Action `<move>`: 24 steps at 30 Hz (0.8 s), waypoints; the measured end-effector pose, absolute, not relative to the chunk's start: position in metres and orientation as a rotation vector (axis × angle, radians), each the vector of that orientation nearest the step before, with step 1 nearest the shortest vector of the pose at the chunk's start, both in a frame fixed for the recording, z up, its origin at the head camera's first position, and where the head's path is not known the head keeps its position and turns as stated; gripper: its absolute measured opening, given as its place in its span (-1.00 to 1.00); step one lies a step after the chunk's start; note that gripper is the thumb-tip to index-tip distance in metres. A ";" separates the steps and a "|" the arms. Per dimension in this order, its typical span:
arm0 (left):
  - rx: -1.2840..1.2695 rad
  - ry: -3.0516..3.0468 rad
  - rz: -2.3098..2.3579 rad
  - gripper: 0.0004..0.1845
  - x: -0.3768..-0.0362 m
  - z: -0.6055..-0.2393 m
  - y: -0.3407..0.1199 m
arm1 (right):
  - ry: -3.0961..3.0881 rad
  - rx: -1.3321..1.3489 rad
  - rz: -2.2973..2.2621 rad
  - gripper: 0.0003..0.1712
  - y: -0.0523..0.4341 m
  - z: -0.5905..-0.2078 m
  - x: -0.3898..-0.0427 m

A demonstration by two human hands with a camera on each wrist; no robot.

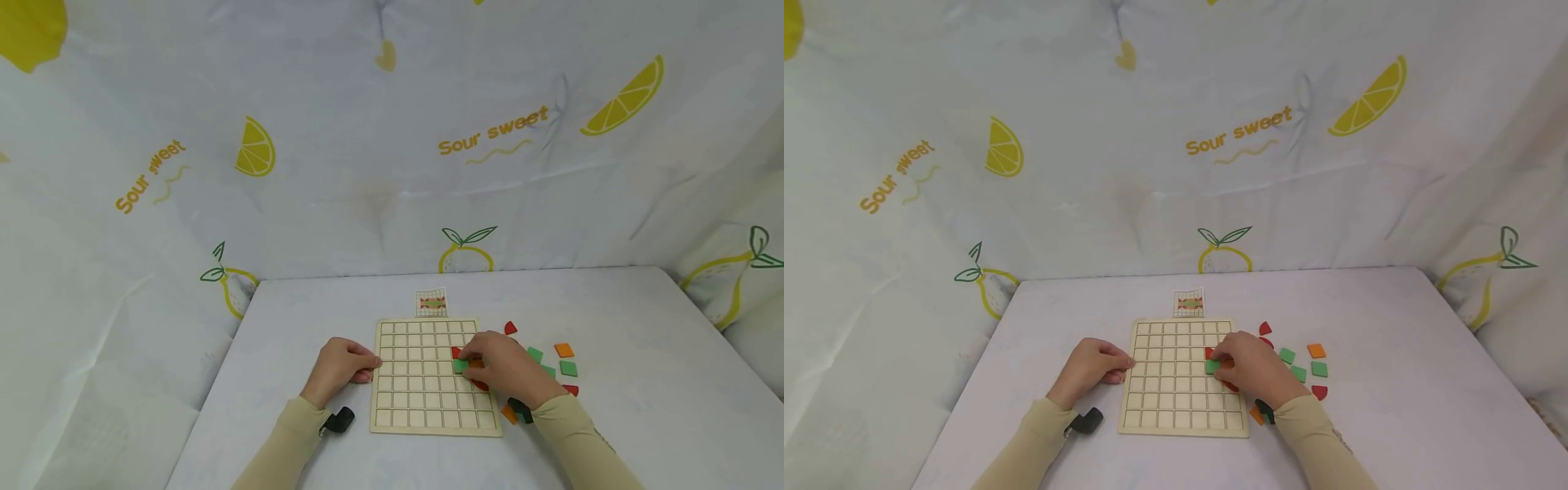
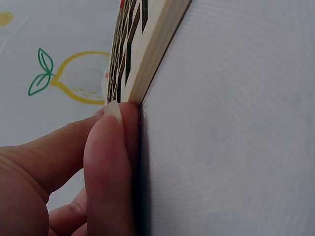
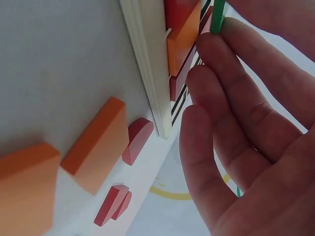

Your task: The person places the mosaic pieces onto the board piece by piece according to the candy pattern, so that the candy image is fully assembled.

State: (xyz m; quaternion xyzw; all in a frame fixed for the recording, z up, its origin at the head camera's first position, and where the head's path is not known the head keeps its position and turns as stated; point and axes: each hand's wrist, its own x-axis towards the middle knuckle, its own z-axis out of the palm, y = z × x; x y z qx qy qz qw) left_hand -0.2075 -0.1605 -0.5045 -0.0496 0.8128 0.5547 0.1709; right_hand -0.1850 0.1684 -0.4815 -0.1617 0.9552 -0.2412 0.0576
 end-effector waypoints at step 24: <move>-0.155 2.325 1.561 -0.79 -0.207 -0.505 -0.160 | 2.935 -0.509 -0.669 -0.86 0.165 -0.482 -0.183</move>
